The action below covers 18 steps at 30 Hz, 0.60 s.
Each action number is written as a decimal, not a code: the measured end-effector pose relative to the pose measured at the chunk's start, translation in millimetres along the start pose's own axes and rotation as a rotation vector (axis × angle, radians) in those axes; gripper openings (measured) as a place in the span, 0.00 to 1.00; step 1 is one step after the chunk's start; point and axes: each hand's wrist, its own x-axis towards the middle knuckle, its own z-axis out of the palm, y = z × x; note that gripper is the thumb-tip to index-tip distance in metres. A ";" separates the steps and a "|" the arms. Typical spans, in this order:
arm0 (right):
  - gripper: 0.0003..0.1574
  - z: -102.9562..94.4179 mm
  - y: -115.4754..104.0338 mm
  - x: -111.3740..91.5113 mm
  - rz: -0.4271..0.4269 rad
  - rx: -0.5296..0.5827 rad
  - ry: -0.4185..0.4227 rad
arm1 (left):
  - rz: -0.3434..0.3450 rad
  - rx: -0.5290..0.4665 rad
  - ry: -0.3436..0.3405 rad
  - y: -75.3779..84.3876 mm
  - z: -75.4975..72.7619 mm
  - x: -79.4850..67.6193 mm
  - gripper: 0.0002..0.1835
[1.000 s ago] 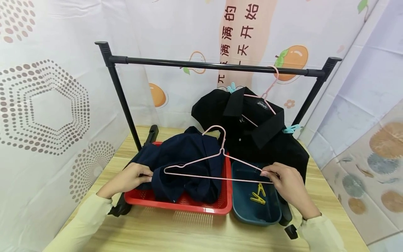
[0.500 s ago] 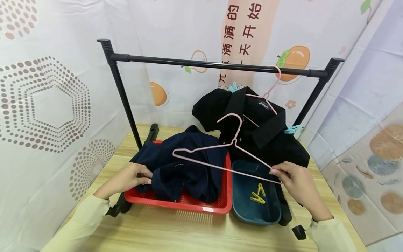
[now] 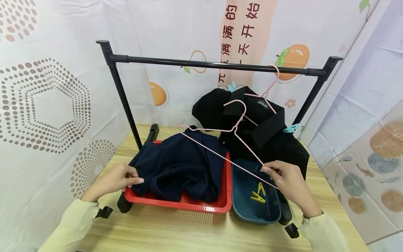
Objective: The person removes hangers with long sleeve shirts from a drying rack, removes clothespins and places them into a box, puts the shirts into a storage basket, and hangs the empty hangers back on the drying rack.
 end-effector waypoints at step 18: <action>0.07 10.1 -24.7 23.7 0.036 0.080 -0.077 | -0.163 -0.228 -0.294 -24.6 -19.0 -28.5 0.14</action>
